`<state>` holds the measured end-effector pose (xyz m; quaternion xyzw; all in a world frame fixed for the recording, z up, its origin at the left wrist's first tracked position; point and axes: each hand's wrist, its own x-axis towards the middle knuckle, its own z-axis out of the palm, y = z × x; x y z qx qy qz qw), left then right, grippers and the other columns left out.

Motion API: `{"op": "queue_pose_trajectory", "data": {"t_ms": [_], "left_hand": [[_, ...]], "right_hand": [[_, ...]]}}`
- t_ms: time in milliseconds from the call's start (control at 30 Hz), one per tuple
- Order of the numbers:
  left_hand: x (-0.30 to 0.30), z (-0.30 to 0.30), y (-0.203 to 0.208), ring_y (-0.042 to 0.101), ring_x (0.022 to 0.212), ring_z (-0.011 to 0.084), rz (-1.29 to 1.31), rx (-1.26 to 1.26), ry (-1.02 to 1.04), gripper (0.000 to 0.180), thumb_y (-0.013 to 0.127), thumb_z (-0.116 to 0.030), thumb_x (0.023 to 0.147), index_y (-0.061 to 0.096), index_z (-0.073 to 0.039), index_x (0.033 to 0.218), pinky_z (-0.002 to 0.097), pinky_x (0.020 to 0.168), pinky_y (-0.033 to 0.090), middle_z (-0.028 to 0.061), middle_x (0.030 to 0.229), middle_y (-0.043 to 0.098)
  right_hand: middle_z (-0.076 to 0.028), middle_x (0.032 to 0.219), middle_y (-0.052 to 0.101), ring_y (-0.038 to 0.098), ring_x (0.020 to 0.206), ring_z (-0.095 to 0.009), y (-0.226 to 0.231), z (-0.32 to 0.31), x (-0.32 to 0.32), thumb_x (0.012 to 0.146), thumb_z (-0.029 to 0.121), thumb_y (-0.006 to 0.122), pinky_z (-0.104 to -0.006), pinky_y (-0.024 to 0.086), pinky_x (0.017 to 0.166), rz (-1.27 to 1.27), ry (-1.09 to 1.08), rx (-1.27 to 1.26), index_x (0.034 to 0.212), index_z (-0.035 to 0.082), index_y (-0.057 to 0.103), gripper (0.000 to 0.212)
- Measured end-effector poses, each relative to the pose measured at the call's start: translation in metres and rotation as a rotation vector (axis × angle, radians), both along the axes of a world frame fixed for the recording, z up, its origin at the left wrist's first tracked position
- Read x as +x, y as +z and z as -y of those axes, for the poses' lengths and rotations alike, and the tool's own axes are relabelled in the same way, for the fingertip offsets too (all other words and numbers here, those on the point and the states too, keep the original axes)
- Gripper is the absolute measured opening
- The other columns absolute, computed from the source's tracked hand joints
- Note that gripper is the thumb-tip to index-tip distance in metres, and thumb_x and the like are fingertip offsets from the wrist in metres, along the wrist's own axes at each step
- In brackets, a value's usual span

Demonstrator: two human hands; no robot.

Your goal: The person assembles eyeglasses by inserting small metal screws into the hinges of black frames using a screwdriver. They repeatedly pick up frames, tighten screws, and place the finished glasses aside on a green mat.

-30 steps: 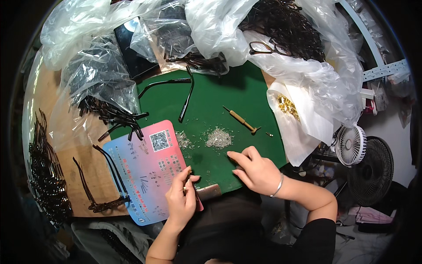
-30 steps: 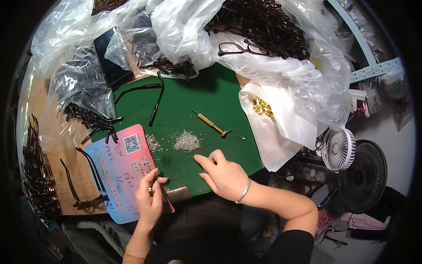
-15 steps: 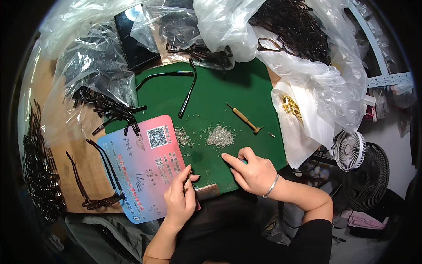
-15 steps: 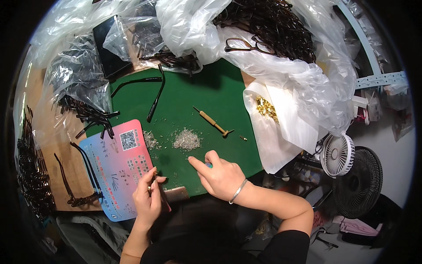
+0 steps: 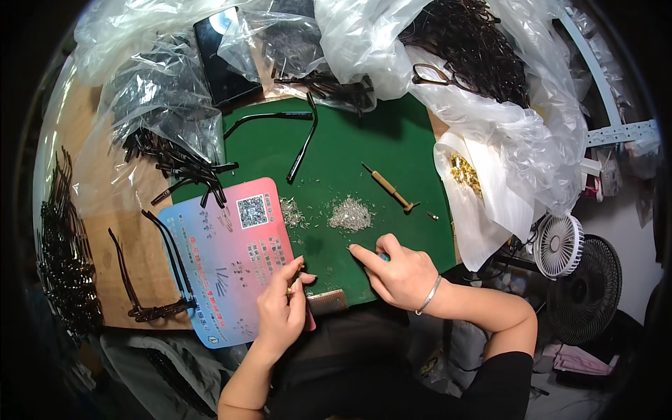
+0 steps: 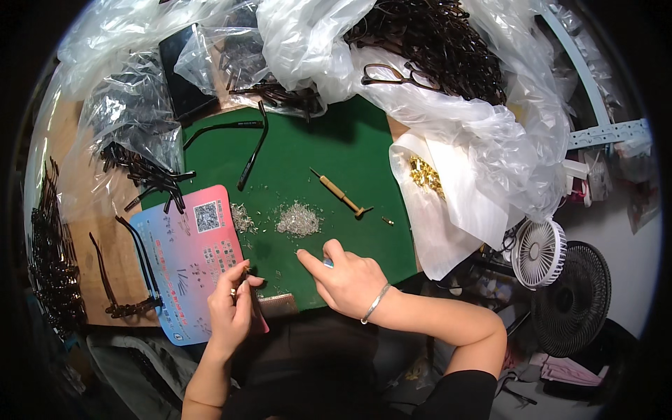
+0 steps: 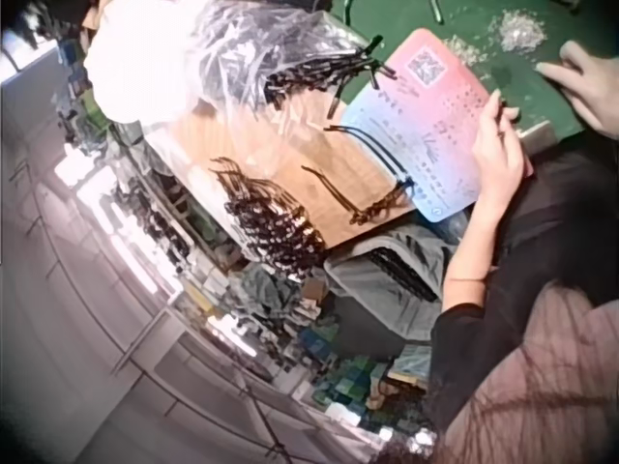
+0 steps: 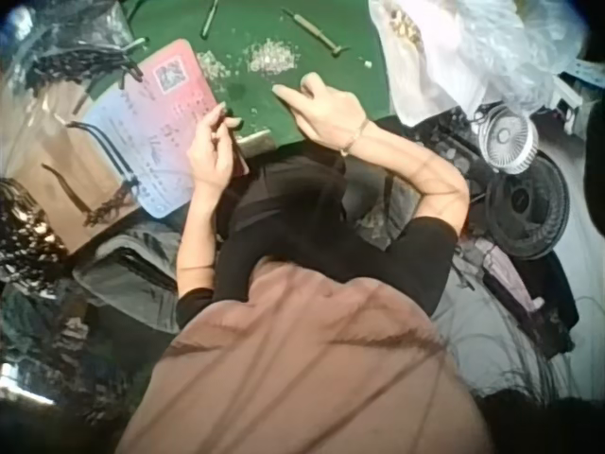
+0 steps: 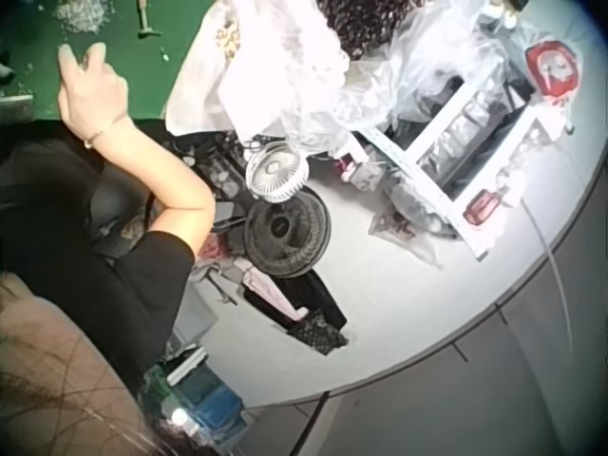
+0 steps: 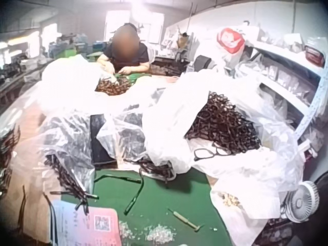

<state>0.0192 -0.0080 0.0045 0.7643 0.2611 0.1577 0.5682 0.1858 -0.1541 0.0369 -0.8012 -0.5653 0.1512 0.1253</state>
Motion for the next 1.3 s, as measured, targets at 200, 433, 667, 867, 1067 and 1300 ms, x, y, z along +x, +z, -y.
{"op": "queue_pose_trajectory", "data": {"t_ms": [200,433,667,867,1067,1300], "left_hand": [[-0.015,0.006,0.023,0.042,0.05,0.0004,-0.016,-0.58,0.138,0.027,0.041,0.0,0.092,0.045,0.003,0.118,0.0141,0.046,0.035,0.0073,0.093,0.063],[-0.015,0.003,0.01,0.043,0.05,0.0011,-0.056,-0.497,0.082,0.027,0.041,0.0,0.092,0.045,0.003,0.119,0.0151,0.045,0.036,0.0079,0.092,0.064],[-0.015,0.001,0.007,0.05,0.058,0.0022,-0.056,-0.533,0.044,0.026,0.041,0.001,0.092,0.045,0.004,0.118,0.0171,0.053,0.042,0.0105,0.095,0.065],[-0.014,0.005,0.002,0.05,0.054,0.0023,-0.039,-0.289,0.049,0.026,0.043,0.003,0.09,0.046,0.004,0.116,0.0169,0.048,0.042,0.0107,0.093,0.066],[-0.006,0.018,-0.007,0.064,0.061,0.0235,0.026,0.346,0.086,0.027,0.055,0.006,0.081,0.055,0.004,0.108,0.0298,0.054,0.05,0.0152,0.081,0.065],[-0.004,0.018,-0.009,0.063,0.059,0.0229,0.014,0.33,0.139,0.027,0.056,0.006,0.08,0.056,0.005,0.107,0.0292,0.052,0.049,0.0155,0.082,0.065]], "right_hand": [[-0.011,0.087,0.045,0.056,0.057,-0.022,-0.005,0.003,0.001,0.072,0.011,0.062,-0.0332,0.049,0.045,0.011,0.016,-0.012,0.119,0.014,0.052,0.048],[-0.013,0.089,0.045,0.057,0.058,-0.024,-0.001,-0.004,-0.002,0.073,0.011,0.06,-0.0364,0.05,0.049,-0.034,0.03,-0.047,0.122,0.015,0.049,0.05],[-0.013,0.088,0.046,0.057,0.059,-0.025,0.0,-0.006,-0.006,0.073,0.01,0.059,-0.0366,0.05,0.049,0.003,0.046,-0.065,0.123,0.014,0.05,0.051],[-0.013,0.088,0.047,0.058,0.061,-0.028,0.009,-0.011,-0.009,0.08,0.012,0.056,-0.0379,0.051,0.052,-0.26,-0.041,-0.119,0.119,0.015,0.051,0.04],[-0.017,0.091,0.049,0.056,0.071,-0.034,0.017,-0.035,-0.023,0.087,0.015,0.049,-0.0385,0.05,0.067,-0.782,0.024,-0.162,0.123,0.016,0.046,0.036],[-0.016,0.089,0.05,0.055,0.074,-0.031,0.015,-0.042,-0.023,0.087,0.016,0.049,-0.0377,0.049,0.067,-0.776,0.043,-0.17,0.12,0.013,0.047,0.034]]}}
